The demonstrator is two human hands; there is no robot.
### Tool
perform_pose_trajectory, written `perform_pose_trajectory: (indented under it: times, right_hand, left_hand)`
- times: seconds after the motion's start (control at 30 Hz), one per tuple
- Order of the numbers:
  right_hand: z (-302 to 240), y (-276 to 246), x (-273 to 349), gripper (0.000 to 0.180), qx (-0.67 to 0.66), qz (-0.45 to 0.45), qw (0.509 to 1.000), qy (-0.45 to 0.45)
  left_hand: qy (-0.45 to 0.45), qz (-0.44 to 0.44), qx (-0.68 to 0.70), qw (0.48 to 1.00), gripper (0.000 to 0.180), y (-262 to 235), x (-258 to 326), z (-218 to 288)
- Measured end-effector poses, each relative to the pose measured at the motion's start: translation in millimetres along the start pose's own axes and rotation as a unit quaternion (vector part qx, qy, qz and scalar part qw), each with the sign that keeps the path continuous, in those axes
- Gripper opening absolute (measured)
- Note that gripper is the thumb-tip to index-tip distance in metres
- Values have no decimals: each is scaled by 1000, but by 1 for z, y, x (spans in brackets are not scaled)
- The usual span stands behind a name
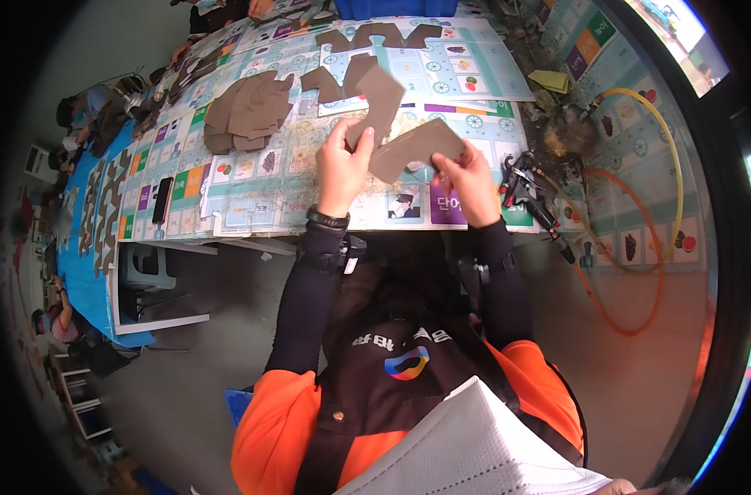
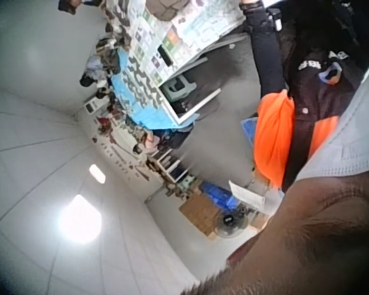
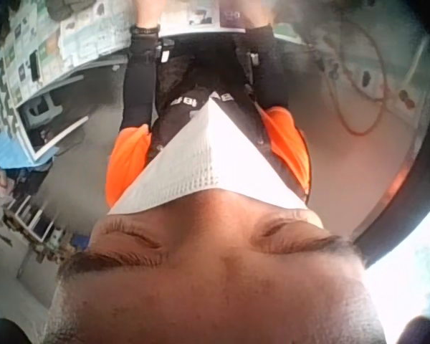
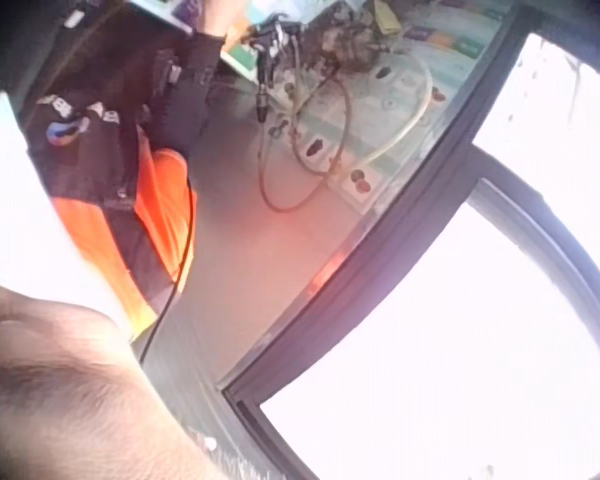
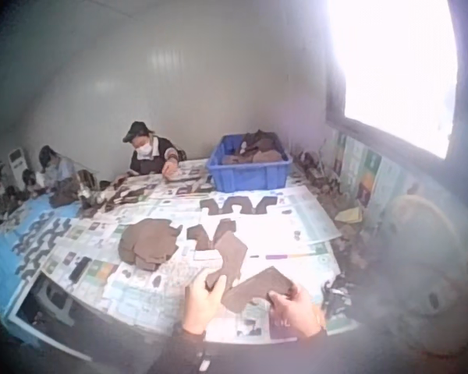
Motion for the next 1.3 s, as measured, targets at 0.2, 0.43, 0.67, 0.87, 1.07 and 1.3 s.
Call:
perform_pose_trajectory:
  times: [0.2,0.43,0.67,0.87,1.07,1.3]
  right_hand:
    - [23,-31,-30,33,139,81,987,-3]
    - [25,-37,-37,49,371,88,924,-15]
    - [-31,-77,-2,49,566,124,802,-145]
    - [-49,-128,47,62,708,39,701,-78]
    - [-32,-132,44,66,712,-49,700,-25]
    - [-69,-69,16,34,675,21,718,-168]
  left_hand:
    - [3,-5,10,1000,25,33,-4,-48]
    - [0,-7,-50,999,24,32,-4,-61]
    - [-15,-14,-55,998,19,25,-3,-70]
    - [41,4,-87,995,24,10,5,-58]
    - [32,58,-86,994,23,-22,24,-55]
    - [136,134,-125,974,19,-57,35,-60]
Point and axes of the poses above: each hand's wrist, its own x-axis away from the middle knuckle, its own y-axis out of the palm, z = x × y, the point moved 8 cm from there along -x, towards the middle knuckle, and after that the axes turned 6 degrees about -y, right-handed, at the moved point
